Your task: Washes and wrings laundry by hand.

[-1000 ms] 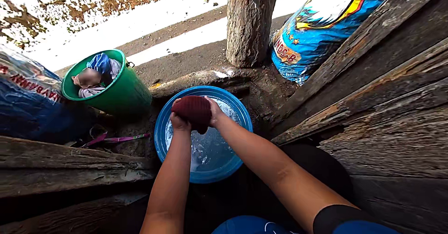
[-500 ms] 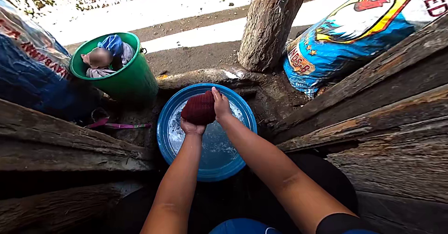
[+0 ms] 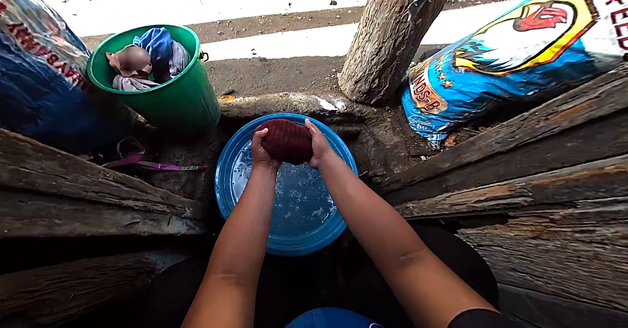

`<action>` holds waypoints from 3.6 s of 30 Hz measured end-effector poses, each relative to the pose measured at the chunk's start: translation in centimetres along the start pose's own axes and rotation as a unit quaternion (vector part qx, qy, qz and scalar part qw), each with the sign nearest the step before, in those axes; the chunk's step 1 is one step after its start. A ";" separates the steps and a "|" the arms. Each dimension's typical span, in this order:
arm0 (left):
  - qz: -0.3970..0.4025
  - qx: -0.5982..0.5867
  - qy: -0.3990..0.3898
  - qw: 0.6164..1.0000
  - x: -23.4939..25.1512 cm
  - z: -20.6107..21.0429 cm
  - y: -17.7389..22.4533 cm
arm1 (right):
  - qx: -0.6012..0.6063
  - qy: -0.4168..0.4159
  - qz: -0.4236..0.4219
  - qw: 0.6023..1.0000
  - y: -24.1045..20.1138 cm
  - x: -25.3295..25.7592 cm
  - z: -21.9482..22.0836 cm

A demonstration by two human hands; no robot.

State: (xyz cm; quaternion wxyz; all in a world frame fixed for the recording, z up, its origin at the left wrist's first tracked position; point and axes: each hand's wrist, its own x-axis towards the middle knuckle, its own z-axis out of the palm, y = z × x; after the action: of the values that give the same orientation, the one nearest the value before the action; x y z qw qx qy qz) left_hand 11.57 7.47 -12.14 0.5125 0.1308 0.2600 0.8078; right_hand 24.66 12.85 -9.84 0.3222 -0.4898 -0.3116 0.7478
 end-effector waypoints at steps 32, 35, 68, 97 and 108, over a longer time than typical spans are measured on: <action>-0.133 0.189 -0.013 0.973 0.6 9.4 8.7 | -0.002 -0.130 -0.067 0.989 -9.4 -7.1 4.5; -0.121 0.226 0.053 0.965 -0.9 7.4 7.2 | -0.029 -0.055 -0.087 0.994 -7.4 -6.4 4.9; -0.199 0.230 0.087 0.949 1.1 5.1 7.9 | -0.429 -0.094 -0.606 0.663 -4.7 -5.6 5.5; -0.259 0.284 -0.035 0.923 0.9 2.8 9.7 | -0.315 -0.120 -0.332 0.881 -5.1 -5.5 3.5; -0.126 0.233 0.022 0.964 -6.3 8.2 12.5 | -0.081 -0.245 -0.152 0.954 -5.4 -9.9 4.6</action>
State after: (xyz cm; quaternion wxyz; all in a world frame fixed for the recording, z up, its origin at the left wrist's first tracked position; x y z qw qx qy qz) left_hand 8.80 -0.09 1.92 0.5600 0.1951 0.4664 0.6564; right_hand 24.37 7.56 1.13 0.3054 -0.2630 -0.5114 0.7590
